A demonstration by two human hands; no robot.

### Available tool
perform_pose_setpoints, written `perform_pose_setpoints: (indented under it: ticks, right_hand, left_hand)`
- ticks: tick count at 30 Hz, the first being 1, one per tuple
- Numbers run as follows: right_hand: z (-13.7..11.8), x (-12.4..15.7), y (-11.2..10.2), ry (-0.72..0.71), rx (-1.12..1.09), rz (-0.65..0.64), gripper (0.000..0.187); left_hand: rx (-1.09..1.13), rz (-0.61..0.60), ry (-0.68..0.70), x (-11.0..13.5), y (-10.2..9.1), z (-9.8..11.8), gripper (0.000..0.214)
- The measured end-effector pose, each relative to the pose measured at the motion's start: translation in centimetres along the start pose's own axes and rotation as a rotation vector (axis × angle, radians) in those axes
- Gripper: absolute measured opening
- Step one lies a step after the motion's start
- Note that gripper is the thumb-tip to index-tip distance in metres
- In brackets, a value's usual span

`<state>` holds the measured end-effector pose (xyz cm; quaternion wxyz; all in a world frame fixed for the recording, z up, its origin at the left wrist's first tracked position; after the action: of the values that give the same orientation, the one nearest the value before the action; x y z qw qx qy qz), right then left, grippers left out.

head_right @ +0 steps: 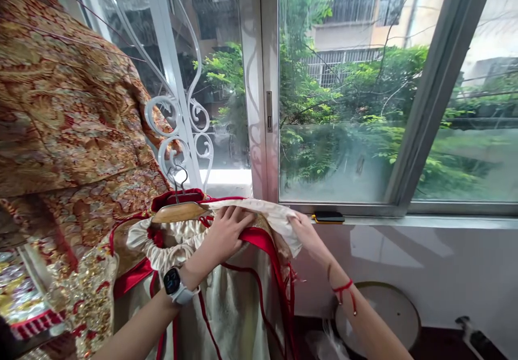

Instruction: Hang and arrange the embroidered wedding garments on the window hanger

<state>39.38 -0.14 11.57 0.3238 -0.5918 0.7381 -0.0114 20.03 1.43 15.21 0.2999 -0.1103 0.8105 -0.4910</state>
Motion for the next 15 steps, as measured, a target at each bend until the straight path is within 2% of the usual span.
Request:
perform_pose_setpoints:
  ticks: [2, 5, 8, 10, 13, 15]
  right_hand:
    - [1.1, 1.3, 1.0, -0.030, -0.008, -0.066, 0.017]
    - [1.1, 2.4, 1.5, -0.099, 0.170, -0.132, 0.020]
    - [1.5, 1.5, -0.3, -0.060, 0.466, -0.049, 0.015]
    - [1.2, 0.2, -2.1, -0.032, 0.572, -0.012, 0.026]
    - [-1.1, -0.1, -4.2, -0.028, 0.596, -0.035, 0.050]
    - [-3.7, 2.3, -4.0, -0.034, 0.547, -0.064, 0.058]
  left_hand:
    - [0.011, 0.018, 0.011, 0.2, 0.6, 0.1, 0.038]
    - [0.052, 0.034, -0.007, 0.7, 1.3, 0.2, 0.029]
    - [0.043, 0.018, -0.027, 1.0, 1.0, 0.7, 0.028]
    - [-0.021, -0.001, -0.040, 0.9, 0.6, 0.9, 0.038]
    - [-0.050, -0.039, -0.095, 0.2, 1.1, 0.4, 0.050]
    - [0.078, -0.053, -0.150, -0.6, 2.4, -0.4, 0.046]
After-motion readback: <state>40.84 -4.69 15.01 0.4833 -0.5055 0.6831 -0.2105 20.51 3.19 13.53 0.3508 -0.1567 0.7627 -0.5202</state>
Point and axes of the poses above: each hand's wrist, its own x-axis away from the middle knuckle, its own y-axis out of the palm, z = x × y, the point moved 8 cm from there along -x, towards the middle knuckle, and after that the axes turned 8 degrees about -z, right-handed, at the moved point
